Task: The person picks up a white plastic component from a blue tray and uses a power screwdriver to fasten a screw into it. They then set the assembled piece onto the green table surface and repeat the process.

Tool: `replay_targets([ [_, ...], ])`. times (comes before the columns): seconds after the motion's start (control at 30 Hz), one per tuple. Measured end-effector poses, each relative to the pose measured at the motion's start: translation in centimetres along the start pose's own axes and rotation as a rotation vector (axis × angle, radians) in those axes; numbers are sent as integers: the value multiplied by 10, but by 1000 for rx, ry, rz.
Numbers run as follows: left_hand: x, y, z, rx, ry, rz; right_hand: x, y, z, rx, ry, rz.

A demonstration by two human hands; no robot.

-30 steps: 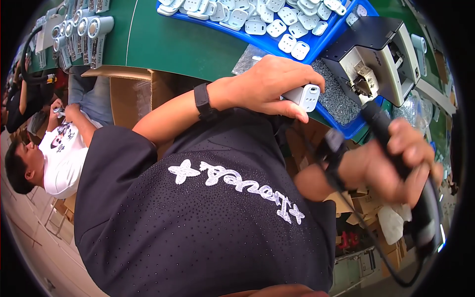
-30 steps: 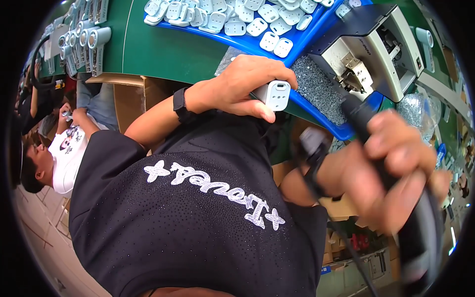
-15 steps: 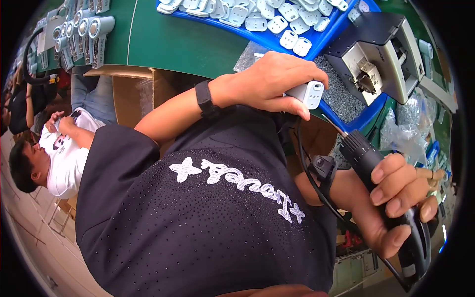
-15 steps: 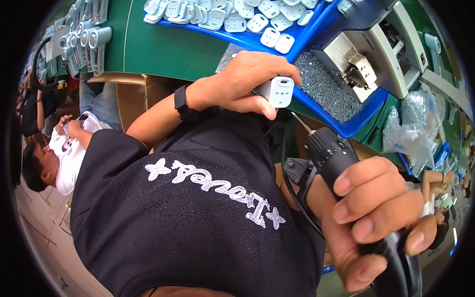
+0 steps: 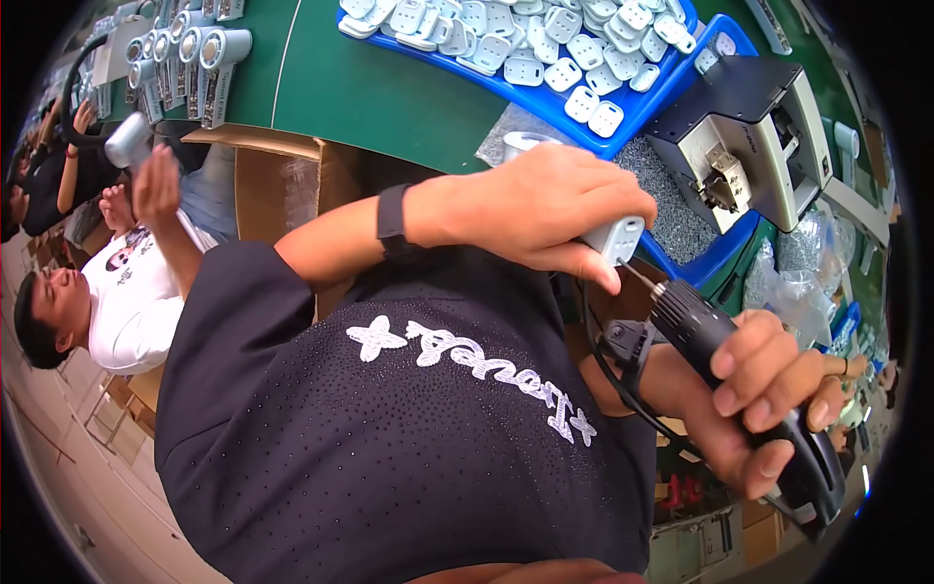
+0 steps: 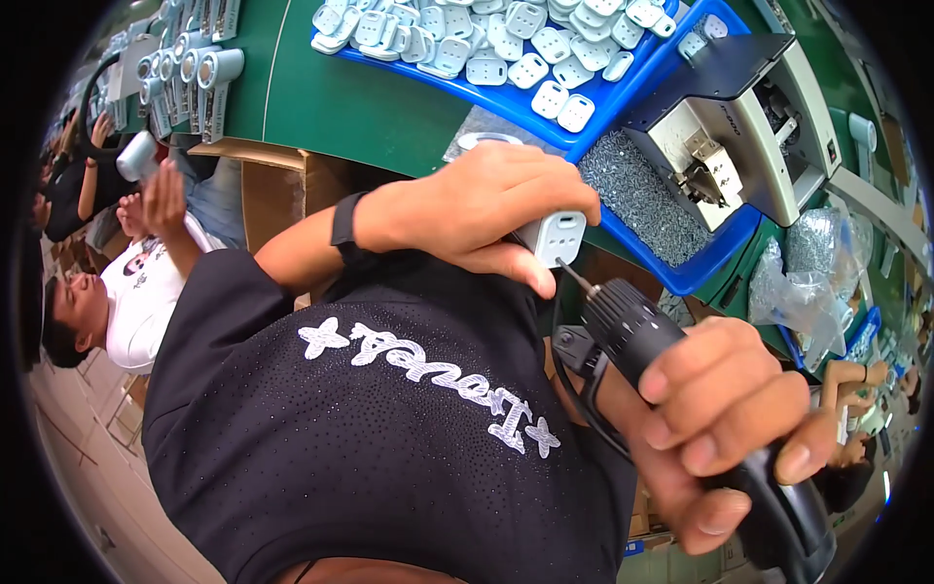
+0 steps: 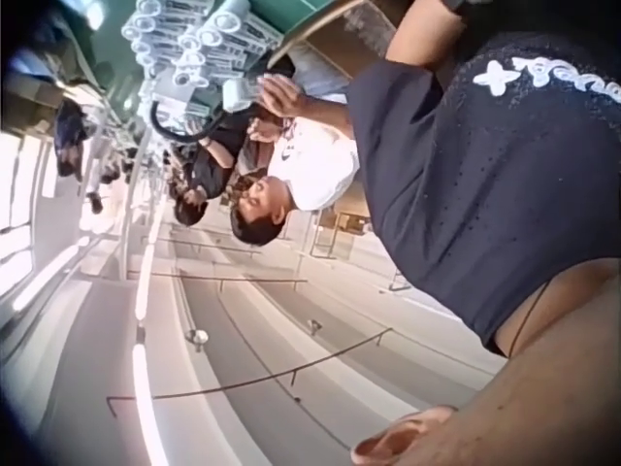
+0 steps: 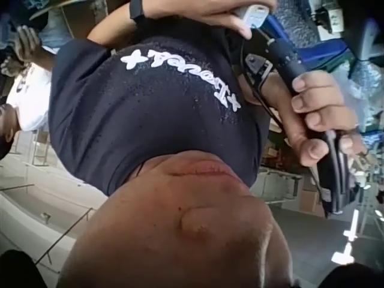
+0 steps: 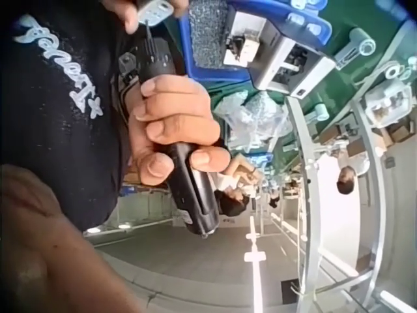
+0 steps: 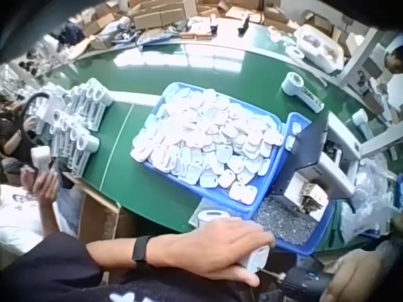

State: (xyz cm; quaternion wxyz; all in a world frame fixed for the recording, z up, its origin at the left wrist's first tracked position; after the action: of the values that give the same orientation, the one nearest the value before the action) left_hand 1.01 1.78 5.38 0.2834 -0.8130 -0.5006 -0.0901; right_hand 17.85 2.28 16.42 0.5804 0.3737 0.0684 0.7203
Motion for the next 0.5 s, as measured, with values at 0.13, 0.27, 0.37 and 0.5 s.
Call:
replay_targets([
  [0.13, 43, -53, -6, 275, 200, 159, 9, -12, 2, 69, -36, -135],
  [0.27, 118, -129, 53, 683, 343, 169, 13, -22, -40, -622, 15, -209],
  [0.37, 152, -193, 149, 960, 131, 148, 13, -9, -87, -1268, 311, -91],
  [0.5, 169, -206, 202, 1157, -77, 201, 8, -13, -140, -1730, 475, 110],
])
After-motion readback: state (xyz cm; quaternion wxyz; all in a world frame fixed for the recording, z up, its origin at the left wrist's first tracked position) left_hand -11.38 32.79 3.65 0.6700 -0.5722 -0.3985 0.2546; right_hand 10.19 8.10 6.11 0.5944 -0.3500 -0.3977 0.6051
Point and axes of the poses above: each hand's wrist, its own x-axis towards the middle knuckle, its own y-axis out of the palm, z = x × y, the point moved 5 cm from there along x, towards the middle knuckle, and after that the axes turned 2 degrees about z, right-handed, at the moved point
